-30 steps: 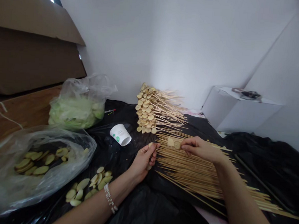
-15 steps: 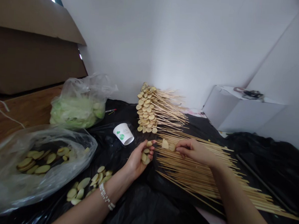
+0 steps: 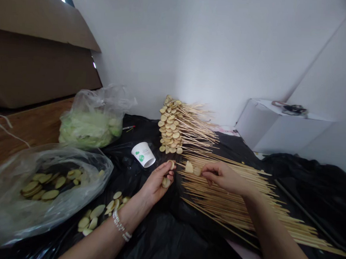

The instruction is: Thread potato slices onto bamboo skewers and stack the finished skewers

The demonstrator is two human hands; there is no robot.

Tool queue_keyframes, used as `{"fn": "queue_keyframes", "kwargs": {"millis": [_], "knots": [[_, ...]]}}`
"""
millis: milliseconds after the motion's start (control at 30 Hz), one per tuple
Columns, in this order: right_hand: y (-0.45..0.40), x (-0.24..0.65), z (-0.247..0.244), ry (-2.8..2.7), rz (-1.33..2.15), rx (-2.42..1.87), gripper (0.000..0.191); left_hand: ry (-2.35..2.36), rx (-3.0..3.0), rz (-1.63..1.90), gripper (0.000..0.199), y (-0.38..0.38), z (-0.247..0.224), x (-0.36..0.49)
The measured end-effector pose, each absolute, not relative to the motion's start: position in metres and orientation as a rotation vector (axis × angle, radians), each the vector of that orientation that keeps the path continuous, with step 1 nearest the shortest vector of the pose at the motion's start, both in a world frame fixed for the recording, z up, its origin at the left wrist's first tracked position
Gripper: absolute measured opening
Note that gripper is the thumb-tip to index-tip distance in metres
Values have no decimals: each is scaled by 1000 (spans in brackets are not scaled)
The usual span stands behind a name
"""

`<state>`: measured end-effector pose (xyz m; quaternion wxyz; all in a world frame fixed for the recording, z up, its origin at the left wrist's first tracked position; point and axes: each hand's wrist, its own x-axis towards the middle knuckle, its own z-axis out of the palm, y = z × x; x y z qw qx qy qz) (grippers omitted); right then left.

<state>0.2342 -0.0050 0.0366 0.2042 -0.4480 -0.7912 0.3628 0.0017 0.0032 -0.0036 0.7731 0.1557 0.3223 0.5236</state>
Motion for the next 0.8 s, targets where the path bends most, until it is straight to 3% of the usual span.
{"fn": "queue_keyframes", "kwargs": {"millis": [800], "knots": [[-7,229,35,-2257,977,-1310,23,750,405,1177,5,4,-7,2]]}}
